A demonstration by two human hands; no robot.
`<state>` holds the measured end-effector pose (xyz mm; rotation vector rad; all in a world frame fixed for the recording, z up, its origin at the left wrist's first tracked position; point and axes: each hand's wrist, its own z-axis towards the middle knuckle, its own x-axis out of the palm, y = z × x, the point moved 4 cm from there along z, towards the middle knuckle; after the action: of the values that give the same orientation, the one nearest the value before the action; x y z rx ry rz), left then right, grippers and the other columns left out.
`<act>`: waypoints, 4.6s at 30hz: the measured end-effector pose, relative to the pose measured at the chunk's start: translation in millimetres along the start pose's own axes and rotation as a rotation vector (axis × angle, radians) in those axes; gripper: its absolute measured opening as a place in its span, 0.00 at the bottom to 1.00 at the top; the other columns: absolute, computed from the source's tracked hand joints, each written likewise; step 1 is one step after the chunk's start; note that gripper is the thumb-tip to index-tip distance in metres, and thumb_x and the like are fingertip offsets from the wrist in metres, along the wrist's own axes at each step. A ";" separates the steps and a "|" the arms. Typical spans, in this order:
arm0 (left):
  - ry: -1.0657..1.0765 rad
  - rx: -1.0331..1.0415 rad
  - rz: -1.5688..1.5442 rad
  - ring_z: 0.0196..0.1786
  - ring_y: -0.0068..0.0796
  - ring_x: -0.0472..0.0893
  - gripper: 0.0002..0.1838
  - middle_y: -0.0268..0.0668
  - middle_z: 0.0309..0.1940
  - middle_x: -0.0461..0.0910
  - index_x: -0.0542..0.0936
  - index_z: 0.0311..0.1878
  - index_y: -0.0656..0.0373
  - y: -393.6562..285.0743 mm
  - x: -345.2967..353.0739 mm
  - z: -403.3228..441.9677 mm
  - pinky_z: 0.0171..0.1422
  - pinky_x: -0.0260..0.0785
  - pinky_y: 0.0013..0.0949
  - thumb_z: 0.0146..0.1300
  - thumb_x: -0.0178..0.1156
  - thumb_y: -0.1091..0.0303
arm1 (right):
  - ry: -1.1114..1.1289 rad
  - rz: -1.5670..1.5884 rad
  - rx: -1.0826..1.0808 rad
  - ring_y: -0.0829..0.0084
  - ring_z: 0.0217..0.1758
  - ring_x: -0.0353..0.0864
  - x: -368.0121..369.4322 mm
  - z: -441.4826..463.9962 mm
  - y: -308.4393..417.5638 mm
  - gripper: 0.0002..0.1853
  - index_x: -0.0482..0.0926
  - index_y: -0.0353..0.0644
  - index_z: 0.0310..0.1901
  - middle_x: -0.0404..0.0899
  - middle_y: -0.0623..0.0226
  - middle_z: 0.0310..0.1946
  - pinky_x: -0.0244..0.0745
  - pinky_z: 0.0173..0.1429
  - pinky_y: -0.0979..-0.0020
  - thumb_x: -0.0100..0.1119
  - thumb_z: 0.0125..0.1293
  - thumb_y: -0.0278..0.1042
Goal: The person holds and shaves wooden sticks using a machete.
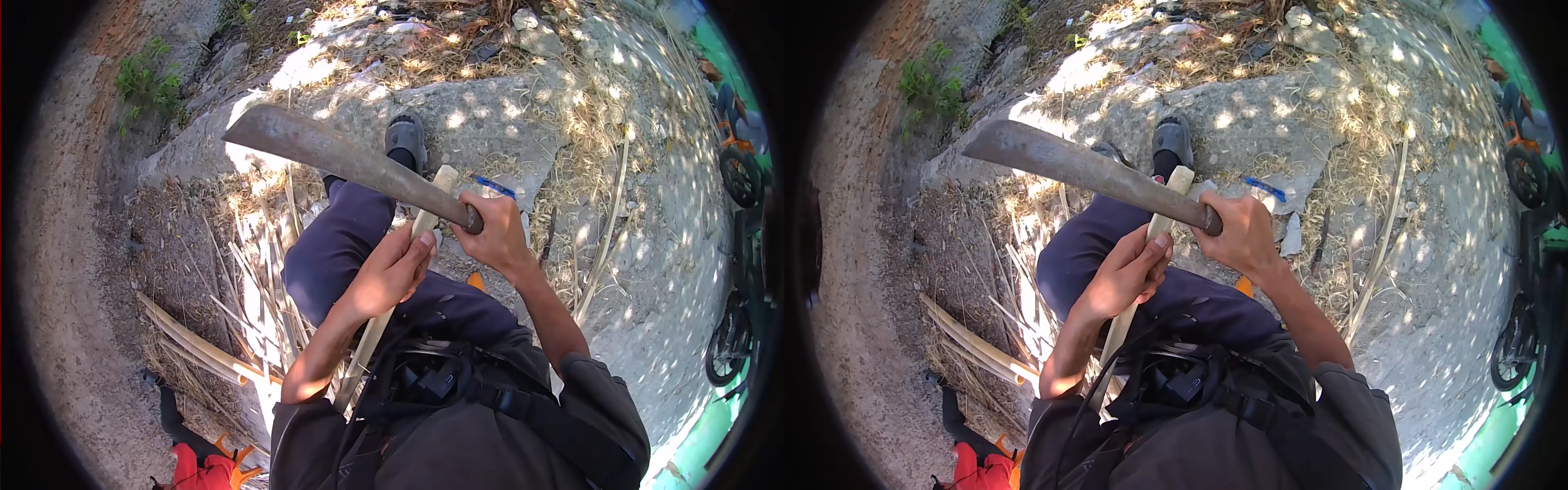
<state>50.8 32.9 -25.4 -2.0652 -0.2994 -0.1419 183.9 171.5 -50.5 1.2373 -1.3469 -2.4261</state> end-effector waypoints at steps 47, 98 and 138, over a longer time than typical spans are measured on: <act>-0.449 0.347 0.890 0.36 0.72 0.80 0.07 0.64 0.29 0.77 0.64 0.49 0.67 -2.8 22.7 -4.7 0.35 0.65 0.63 0.80 0.51 0.75 | 0.063 -0.147 -0.027 0.47 0.29 0.84 -13.3 6.5 9.8 0.12 0.83 0.42 0.37 0.79 0.52 0.22 0.75 0.33 0.56 0.76 0.53 0.32; -0.210 0.342 0.384 0.24 0.27 0.68 0.25 0.38 0.20 0.71 0.71 0.69 0.69 -4.3 10.1 -14.0 0.32 0.61 0.39 0.87 0.49 0.54 | 0.163 0.029 -0.070 0.54 0.21 0.76 -22.5 -9.1 15.8 0.35 0.80 0.39 0.41 0.71 0.58 0.19 0.69 0.30 0.60 0.72 0.62 0.71; -0.042 0.225 1.312 0.30 0.61 0.83 0.16 0.50 0.22 0.81 0.79 0.45 0.60 -101.8 -25.1 -49.5 0.34 0.71 0.57 0.81 0.55 0.56 | -0.010 0.916 0.277 0.89 0.14 0.61 -29.3 -11.7 20.7 0.21 0.81 0.27 0.60 0.68 0.79 0.18 0.55 0.18 0.79 0.67 0.73 0.36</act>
<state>0.3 33.5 79.0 -1.6711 0.9760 0.6920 205.7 164.3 -20.5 0.4396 -1.7662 -1.6344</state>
